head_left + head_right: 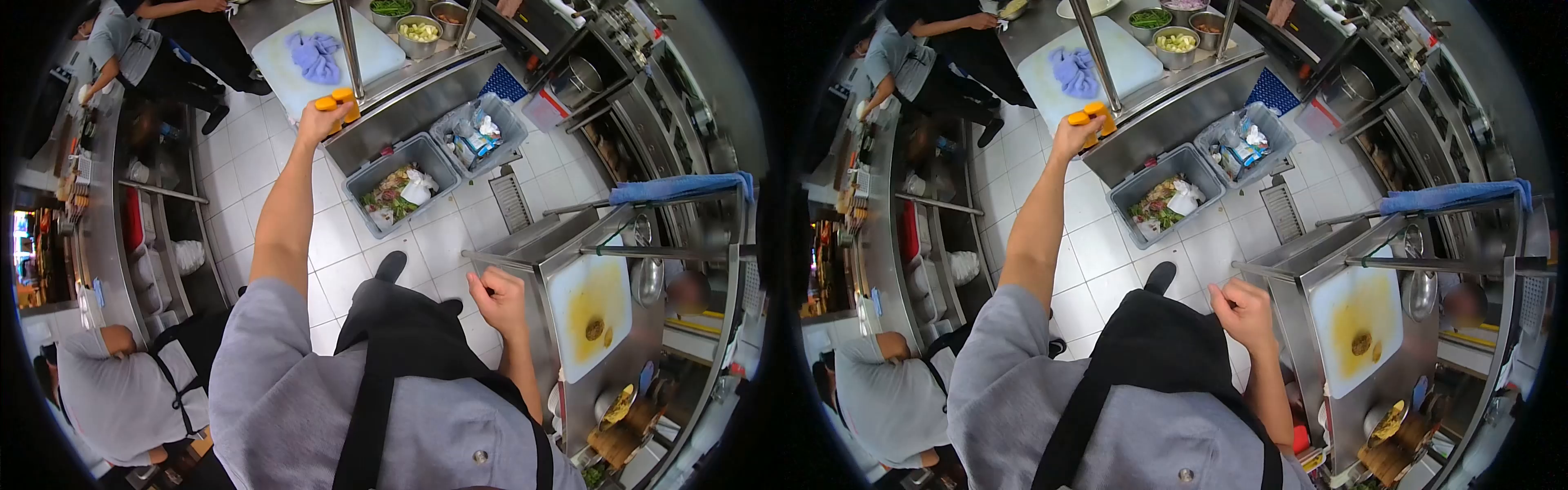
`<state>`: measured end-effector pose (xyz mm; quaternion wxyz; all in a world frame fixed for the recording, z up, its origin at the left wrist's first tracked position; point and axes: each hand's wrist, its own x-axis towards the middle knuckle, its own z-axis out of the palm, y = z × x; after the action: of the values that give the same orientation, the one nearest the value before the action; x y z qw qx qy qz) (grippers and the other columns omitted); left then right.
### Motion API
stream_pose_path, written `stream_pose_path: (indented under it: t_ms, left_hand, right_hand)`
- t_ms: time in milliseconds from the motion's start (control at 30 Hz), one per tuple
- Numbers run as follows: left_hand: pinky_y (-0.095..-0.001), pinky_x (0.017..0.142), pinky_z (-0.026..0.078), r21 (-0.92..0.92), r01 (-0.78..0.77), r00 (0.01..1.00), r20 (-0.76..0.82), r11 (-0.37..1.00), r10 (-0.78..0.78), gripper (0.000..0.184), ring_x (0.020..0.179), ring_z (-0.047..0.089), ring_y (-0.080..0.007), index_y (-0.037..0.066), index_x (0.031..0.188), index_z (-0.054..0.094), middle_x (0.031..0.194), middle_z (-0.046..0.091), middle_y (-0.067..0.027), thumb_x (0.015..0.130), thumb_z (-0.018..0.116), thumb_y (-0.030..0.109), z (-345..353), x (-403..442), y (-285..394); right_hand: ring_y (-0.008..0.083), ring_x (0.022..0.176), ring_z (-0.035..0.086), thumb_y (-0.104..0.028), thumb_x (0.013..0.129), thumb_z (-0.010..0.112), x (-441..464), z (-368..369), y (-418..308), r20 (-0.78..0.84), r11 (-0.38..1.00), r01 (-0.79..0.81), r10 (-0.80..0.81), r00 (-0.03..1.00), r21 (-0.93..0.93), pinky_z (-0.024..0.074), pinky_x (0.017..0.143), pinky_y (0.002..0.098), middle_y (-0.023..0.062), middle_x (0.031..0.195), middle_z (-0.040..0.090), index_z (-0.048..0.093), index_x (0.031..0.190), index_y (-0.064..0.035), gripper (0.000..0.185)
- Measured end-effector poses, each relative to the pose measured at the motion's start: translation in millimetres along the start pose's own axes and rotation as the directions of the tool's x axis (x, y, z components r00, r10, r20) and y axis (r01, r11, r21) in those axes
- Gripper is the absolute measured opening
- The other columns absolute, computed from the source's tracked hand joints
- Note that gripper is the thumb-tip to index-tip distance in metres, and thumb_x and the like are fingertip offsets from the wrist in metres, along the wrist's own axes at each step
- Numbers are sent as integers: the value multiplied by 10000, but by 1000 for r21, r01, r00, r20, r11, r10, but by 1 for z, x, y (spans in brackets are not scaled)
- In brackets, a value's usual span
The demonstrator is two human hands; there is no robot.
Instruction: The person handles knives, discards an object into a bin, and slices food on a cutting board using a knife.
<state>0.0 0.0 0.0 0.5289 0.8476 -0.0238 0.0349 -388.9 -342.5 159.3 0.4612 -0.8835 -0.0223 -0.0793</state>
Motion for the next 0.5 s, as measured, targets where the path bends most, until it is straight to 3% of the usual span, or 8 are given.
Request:
stream_pose_path:
  t_ms: [67, 100, 233, 300, 433, 500]
  left_hand:
    - [-364, 747, 564, 56, 79, 990, 112, 995, -85, 510, 776, 738, -215, 46, 1064, 810, 882, 796, -98, 838, 848, 501, 15, -12, 26]
    - [-364, 747, 564, 105, -2, 996, 85, 995, -7, 510, 776, 738, -215, 46, 1064, 810, 882, 796, -98, 838, 848, 501, -27, 48, 40]
    - [-372, 691, 555, 160, 2, 988, 152, 987, -27, 467, 717, 728, -226, 73, 1054, 820, 819, 782, -105, 859, 829, 497, 6, 42, 51]
    - [-375, 686, 555, 274, -67, 986, 168, 959, 21, 467, 692, 720, -223, 85, 1054, 825, 803, 779, -94, 861, 826, 509, 3, 39, 60]
    - [-356, 678, 551, 234, -140, 983, 145, 962, 108, 437, 690, 716, -180, 98, 1050, 832, 797, 779, -73, 877, 818, 499, -32, 25, 97]
    - [-333, 672, 542, 157, -138, 990, 51, 978, 132, 410, 704, 712, -135, 100, 1048, 836, 797, 778, -46, 894, 811, 480, -58, 21, 129]
  right_hand:
    - [219, 481, 426, -92, 922, 766, -13, -12, -9, 9, 998, -49, 49, 999, -37, 337, 483, 374, 112, 592, 476, 511, 652, 17, 387]
    - [219, 481, 426, -92, 922, 766, 24, 37, 1, -53, 1000, 10, -9, 999, 15, 337, 483, 374, 112, 592, 476, 511, 652, 17, 387]
    - [221, 489, 427, -100, 925, 769, 13, 25, -3, -44, 993, -101, 99, 994, -58, 337, 489, 372, 116, 596, 475, 509, 655, 15, 392]
    - [221, 492, 425, -104, 926, 770, 15, 29, -7, -51, 990, -125, 121, 991, -62, 337, 491, 372, 116, 597, 475, 508, 655, 13, 395]
    - [195, 508, 409, -90, 916, 780, 15, 30, -7, -78, 995, -97, 94, 993, -34, 322, 496, 361, 104, 592, 467, 516, 653, 16, 388]
    - [170, 517, 402, -77, 910, 785, 15, 29, -7, -107, 996, -84, 81, 991, -26, 309, 498, 348, 92, 585, 462, 523, 649, 18, 382]
